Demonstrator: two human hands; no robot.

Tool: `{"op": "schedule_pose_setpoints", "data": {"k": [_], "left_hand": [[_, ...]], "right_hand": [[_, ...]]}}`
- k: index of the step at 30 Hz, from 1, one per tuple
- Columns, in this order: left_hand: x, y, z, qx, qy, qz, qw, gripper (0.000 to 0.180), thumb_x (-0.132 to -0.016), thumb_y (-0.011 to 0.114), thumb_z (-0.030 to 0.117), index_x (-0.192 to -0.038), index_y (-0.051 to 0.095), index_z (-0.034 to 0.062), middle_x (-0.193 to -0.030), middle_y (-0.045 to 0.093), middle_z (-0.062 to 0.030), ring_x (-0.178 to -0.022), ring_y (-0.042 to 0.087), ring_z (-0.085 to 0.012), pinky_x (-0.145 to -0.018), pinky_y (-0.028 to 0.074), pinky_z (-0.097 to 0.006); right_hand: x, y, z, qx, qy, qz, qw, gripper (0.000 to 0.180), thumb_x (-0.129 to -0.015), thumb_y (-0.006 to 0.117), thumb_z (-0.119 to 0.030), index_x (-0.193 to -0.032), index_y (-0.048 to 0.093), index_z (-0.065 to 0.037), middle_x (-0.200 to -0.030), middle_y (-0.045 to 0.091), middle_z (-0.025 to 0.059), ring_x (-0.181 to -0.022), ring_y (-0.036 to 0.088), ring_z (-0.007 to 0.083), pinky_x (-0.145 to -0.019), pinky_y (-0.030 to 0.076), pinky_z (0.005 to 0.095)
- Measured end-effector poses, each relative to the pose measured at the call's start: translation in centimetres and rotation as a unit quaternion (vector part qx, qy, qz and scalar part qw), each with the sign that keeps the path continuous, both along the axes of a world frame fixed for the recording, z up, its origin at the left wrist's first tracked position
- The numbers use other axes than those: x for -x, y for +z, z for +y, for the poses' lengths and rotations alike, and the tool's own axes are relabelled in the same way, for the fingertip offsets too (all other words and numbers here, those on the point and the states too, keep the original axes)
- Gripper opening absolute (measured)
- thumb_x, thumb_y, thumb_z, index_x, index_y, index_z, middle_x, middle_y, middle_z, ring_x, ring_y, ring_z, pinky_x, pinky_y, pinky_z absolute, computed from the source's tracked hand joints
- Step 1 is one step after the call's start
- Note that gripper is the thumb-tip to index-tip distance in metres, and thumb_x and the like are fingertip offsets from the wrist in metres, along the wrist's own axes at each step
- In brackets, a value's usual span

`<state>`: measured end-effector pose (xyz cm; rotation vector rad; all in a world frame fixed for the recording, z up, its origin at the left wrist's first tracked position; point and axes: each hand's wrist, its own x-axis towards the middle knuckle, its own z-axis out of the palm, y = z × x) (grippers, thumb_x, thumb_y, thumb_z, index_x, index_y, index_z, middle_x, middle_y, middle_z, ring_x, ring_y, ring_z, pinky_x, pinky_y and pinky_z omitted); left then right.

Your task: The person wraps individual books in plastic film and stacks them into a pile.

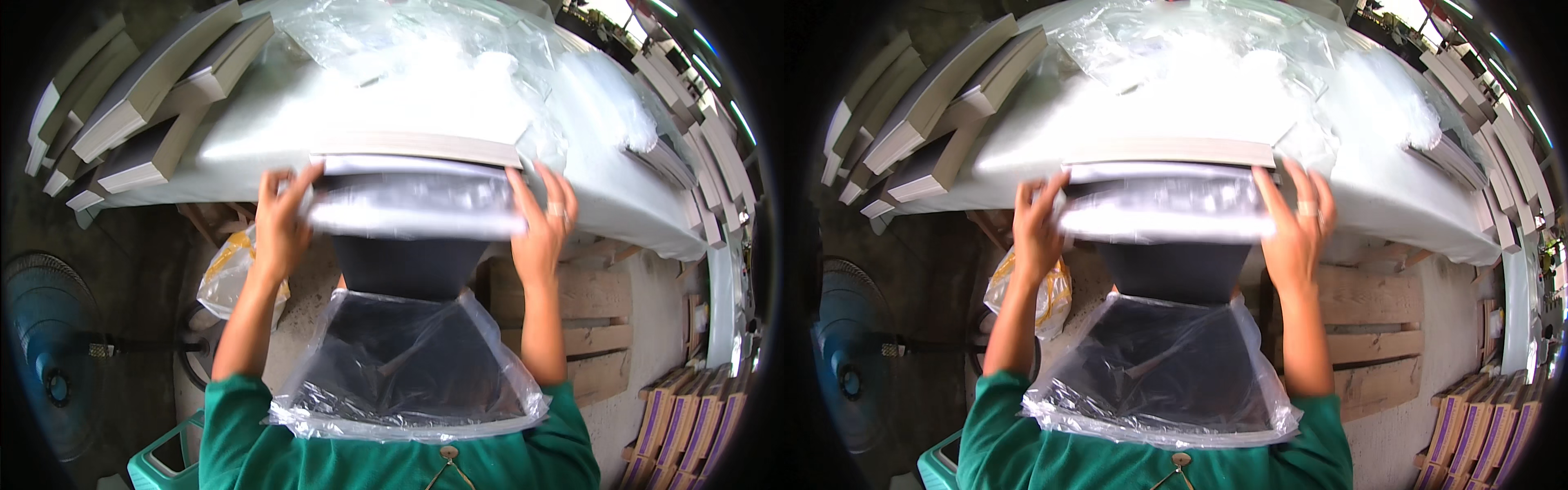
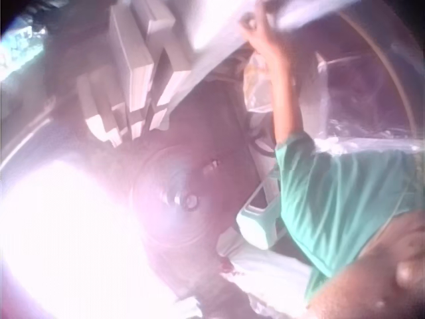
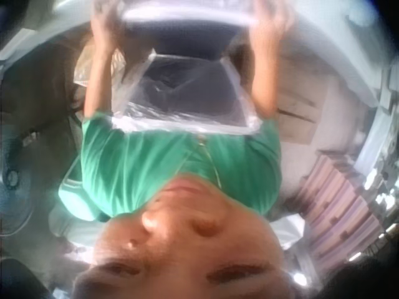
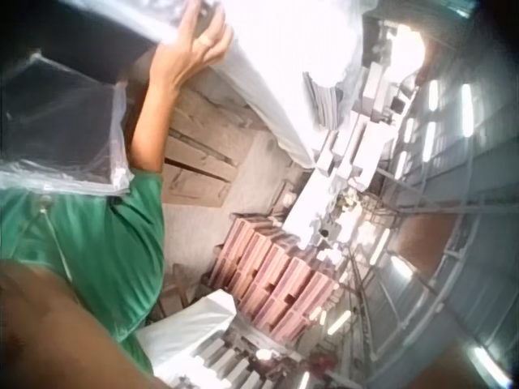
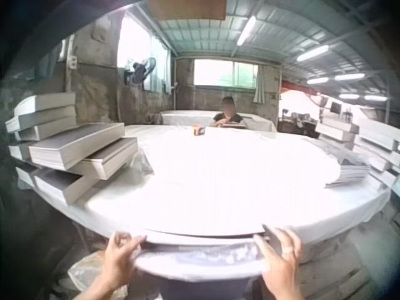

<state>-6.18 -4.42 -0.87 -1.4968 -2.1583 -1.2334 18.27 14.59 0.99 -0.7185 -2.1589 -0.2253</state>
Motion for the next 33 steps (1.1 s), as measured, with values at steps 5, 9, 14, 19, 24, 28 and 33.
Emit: {"op": "schedule_pose_setpoints", "data": {"k": [5,9,14,19,24,28,33], "left_hand": [[-2.2,2.7,-5.6,-0.035,-0.299,-0.146,0.942,0.008,-0.071,0.058,0.007,-0.073,0.064,0.0019,-0.066,0.048,-0.0046,-0.057,0.048,-0.0149,-0.051,0.039,-0.024],[-0.8,1.3,-4.4,0.138,-0.281,-0.581,0.752,0.014,-0.073,0.06,0.011,-0.079,0.058,-0.0016,-0.076,0.061,-0.0056,-0.069,0.057,-0.013,-0.063,0.045,-0.025],[0.5,-11.7,-3.3,0.013,-0.2,-0.795,0.573,0.027,-0.08,0.058,0.023,-0.099,0.056,0.0045,-0.095,0.061,-0.0066,-0.087,0.058,-0.017,-0.081,0.045,-0.032],[-0.3,-24.5,-4.2,0.1,-0.145,-0.785,0.594,0.014,-0.081,0.057,0.018,-0.091,0.057,0.008,-0.073,0.056,0.0033,-0.064,0.048,-0.0063,-0.057,0.039,-0.022],[0.8,-33.1,-3.6,0.091,-0.088,-0.724,0.678,0.011,-0.076,0.055,0.009,-0.087,0.057,0.0067,-0.066,0.054,0.0035,-0.057,0.046,-0.0048,-0.052,0.036,-0.019],[1.9,-31.2,-2.1,0.099,-0.122,-0.656,0.738,0.026,-0.075,0.053,0.01,-0.1,0.051,0.0045,-0.082,0.055,-0.001,-0.069,0.048,-0.0097,-0.06,0.039,-0.021],[-0.2,-23.1,-0.9,0.182,-0.193,-0.583,0.768,0.05,-0.072,0.067,0.014,-0.115,0.045,-0.0017,-0.098,0.058,-0.007,-0.093,0.053,-0.0158,-0.082,0.042,-0.029]], "right_hand": [[-6.1,-1.8,-3.9,-0.08,0.132,0.066,0.986,0.029,-0.059,0.064,-0.005,-0.087,0.068,-0.01,-0.098,0.057,0.0043,-0.083,0.048,0.0235,-0.071,0.041,0.0311],[-8.9,-0.5,-2.0,0.518,0.317,0.16,0.778,0.031,-0.059,0.064,0.001,-0.089,0.065,-0.003,-0.088,0.059,0.0067,-0.068,0.051,0.0157,-0.062,0.041,0.0261],[-10.1,-15.9,0.1,0.812,0.393,0.367,0.227,0.029,-0.082,0.052,-0.014,-0.11,0.051,-0.005,-0.094,0.057,0.0065,-0.073,0.051,0.0135,-0.058,0.037,0.0256],[-10.5,-27.6,-2.1,0.86,0.208,0.313,0.344,0.021,-0.085,0.047,-0.009,-0.106,0.05,-0.005,-0.091,0.056,0.0044,-0.083,0.054,0.0124,-0.076,0.044,0.0265],[-7.5,-32.1,-0.4,0.772,0.086,0.205,0.595,0.032,-0.076,0.054,-0.01,-0.106,0.052,0.0,-0.094,0.059,0.0085,-0.083,0.057,0.0181,-0.073,0.045,0.0291],[-4.9,-31.7,0.8,0.66,0.067,0.226,0.713,0.055,-0.065,0.058,-0.013,-0.115,0.044,0.003,-0.107,0.055,0.015,-0.098,0.052,0.0275,-0.085,0.041,0.0343],[-3.6,-26.4,0.3,0.674,0.24,0.184,0.674,0.071,-0.064,0.067,-0.012,-0.124,0.032,0.005,-0.118,0.045,0.0177,-0.111,0.042,0.0257,-0.092,0.035,0.0342]]}}
